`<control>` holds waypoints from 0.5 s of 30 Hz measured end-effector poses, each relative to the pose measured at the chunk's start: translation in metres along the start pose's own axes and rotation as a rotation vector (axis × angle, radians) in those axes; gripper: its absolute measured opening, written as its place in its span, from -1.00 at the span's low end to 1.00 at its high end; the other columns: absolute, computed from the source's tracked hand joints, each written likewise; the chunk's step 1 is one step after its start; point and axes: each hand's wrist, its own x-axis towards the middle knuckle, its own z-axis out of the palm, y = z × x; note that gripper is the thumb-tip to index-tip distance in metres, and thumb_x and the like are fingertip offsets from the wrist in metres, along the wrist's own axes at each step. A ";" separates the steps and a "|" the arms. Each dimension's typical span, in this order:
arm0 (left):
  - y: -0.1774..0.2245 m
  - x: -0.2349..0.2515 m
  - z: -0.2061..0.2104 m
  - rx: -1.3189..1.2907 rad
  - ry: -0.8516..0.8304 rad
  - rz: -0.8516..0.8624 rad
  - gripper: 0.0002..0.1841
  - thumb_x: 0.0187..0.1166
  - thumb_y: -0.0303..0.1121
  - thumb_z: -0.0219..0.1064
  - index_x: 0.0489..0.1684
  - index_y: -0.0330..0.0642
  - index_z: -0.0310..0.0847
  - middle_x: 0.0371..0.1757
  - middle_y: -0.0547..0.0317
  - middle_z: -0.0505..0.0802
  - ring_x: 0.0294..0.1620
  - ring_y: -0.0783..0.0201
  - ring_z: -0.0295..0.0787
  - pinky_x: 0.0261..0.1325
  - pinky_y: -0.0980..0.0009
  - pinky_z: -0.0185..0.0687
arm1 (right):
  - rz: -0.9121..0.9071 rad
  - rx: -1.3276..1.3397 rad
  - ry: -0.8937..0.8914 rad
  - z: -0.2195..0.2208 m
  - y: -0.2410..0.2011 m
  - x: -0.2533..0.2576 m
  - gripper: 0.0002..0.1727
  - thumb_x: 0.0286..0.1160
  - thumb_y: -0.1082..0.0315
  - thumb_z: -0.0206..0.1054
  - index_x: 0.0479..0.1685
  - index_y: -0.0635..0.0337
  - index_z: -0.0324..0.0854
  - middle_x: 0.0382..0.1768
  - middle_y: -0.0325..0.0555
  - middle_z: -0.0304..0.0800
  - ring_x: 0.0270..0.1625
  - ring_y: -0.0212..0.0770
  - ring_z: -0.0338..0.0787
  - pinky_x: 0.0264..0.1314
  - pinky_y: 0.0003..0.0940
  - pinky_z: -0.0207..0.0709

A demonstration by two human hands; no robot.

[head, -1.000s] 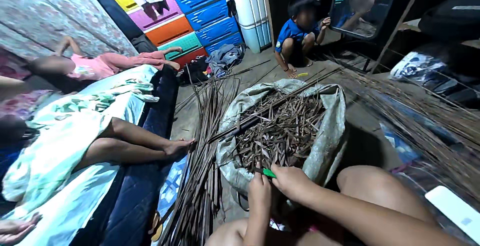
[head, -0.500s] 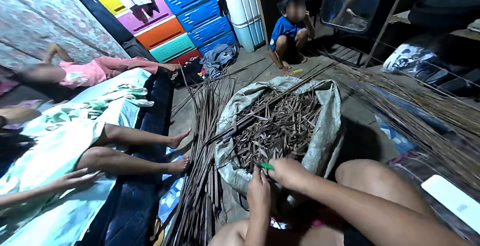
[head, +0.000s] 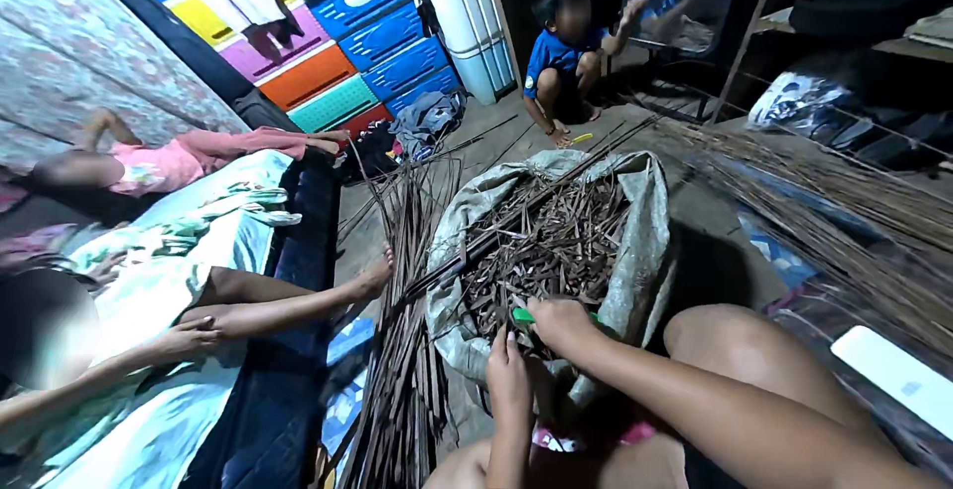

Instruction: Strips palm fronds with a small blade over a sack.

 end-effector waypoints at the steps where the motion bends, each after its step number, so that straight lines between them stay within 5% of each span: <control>1: -0.002 -0.002 0.002 -0.029 0.001 -0.009 -0.60 0.89 -0.37 -0.02 0.46 -0.43 0.58 -0.04 -0.25 0.84 -0.15 0.02 0.77 0.06 0.06 0.64 | 0.044 0.028 0.023 -0.003 0.005 0.004 -0.60 0.85 0.29 0.04 0.45 0.36 0.50 0.28 0.39 0.75 0.38 0.39 0.74 0.35 0.37 0.54; 3: -0.008 -0.004 0.005 -0.143 -0.016 -0.041 -0.62 0.89 -0.36 -0.03 0.37 -0.40 0.63 -0.43 0.04 0.69 -0.55 0.28 0.49 -0.39 0.29 0.49 | 0.106 0.052 0.063 -0.016 0.018 0.011 -0.59 0.85 0.25 0.04 0.43 0.34 0.52 0.27 0.37 0.75 0.38 0.37 0.75 0.35 0.37 0.55; 5: -0.011 -0.004 0.005 -0.293 -0.030 -0.081 -0.63 0.89 -0.37 -0.04 0.31 -0.40 0.64 -0.62 0.23 0.53 -0.71 0.41 0.34 -0.59 0.43 0.33 | 0.065 0.048 0.048 -0.027 0.023 0.010 -0.59 0.85 0.19 0.06 0.36 0.32 0.56 0.25 0.34 0.77 0.37 0.34 0.75 0.33 0.37 0.54; 11: -0.011 0.002 -0.001 -0.669 -0.075 -0.174 -0.65 0.88 -0.41 -0.12 -0.20 -0.35 0.58 -0.81 0.37 0.44 -0.87 0.55 0.24 -0.80 0.62 0.15 | -0.145 0.011 -0.105 -0.006 0.009 -0.021 -0.59 0.81 0.15 0.11 0.23 0.32 0.64 0.12 0.35 0.81 0.28 0.36 0.78 0.27 0.39 0.54; 15: -0.006 0.003 -0.006 -0.828 -0.125 -0.292 -0.58 0.91 -0.36 -0.17 -0.17 -0.35 0.64 -0.83 0.40 0.40 -0.92 0.57 0.16 -0.86 0.64 0.09 | -0.126 -0.059 -0.074 0.000 0.006 -0.013 -0.59 0.84 0.16 0.10 0.34 0.32 0.57 0.20 0.36 0.79 0.32 0.37 0.77 0.30 0.37 0.55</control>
